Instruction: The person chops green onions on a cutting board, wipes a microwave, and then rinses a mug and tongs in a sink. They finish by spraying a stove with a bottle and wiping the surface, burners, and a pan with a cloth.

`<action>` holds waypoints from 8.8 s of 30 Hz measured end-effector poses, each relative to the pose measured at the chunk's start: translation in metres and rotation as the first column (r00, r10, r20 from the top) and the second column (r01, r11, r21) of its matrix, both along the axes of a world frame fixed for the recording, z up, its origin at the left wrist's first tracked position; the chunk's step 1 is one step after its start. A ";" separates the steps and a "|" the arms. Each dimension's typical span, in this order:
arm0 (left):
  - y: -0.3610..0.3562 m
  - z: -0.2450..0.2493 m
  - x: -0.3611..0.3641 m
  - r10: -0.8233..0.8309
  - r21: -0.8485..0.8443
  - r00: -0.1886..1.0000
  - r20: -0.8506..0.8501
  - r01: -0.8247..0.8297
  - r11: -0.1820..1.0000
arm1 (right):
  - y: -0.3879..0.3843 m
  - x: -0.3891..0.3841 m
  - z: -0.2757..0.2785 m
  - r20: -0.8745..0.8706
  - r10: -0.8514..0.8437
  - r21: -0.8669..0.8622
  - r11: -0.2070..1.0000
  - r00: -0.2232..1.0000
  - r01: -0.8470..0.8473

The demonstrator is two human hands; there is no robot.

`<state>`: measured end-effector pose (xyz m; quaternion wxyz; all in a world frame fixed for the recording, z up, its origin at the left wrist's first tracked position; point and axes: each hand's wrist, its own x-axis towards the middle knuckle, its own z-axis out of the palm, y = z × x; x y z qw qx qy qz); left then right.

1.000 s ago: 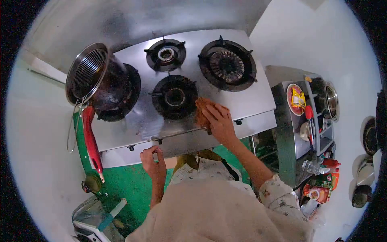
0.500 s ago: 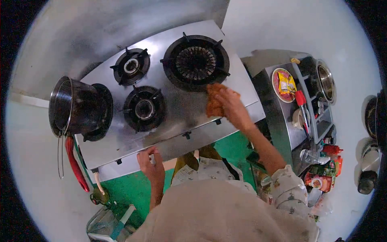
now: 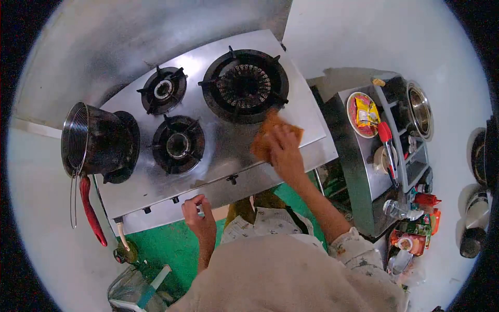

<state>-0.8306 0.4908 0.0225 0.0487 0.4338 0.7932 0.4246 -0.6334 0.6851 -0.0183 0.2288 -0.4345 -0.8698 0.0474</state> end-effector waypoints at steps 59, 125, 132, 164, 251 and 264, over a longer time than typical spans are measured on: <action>0.118 -0.062 0.037 0.204 -0.084 0.818 -0.538 -0.293 0.952 | 0.414 -0.116 0.055 0.455 0.821 -0.126 0.442 0.344 -0.888; 0.103 -0.071 0.033 0.114 -0.134 0.879 -0.463 -0.196 0.971 | 0.311 -0.366 0.023 -0.019 0.949 0.018 0.314 0.313 -0.949; 0.104 -0.078 0.034 0.171 -0.047 0.877 -0.450 -0.215 0.976 | 0.313 -0.346 0.031 0.054 0.937 -0.001 0.345 0.345 -0.939; 0.119 -0.064 0.035 0.243 -0.008 0.865 -0.440 -0.274 0.962 | 0.369 -0.238 0.038 -0.064 0.910 -0.060 0.407 0.410 -0.912; 0.024 -0.074 -0.104 0.430 0.099 0.820 -0.378 -0.426 0.899 | 0.192 -0.271 0.063 0.491 0.669 -0.346 0.738 0.559 -0.579; 0.020 -0.081 -0.102 0.418 0.055 0.831 -0.367 -0.429 0.902 | 0.140 -0.306 0.130 -0.055 0.770 -0.366 0.576 0.635 -0.731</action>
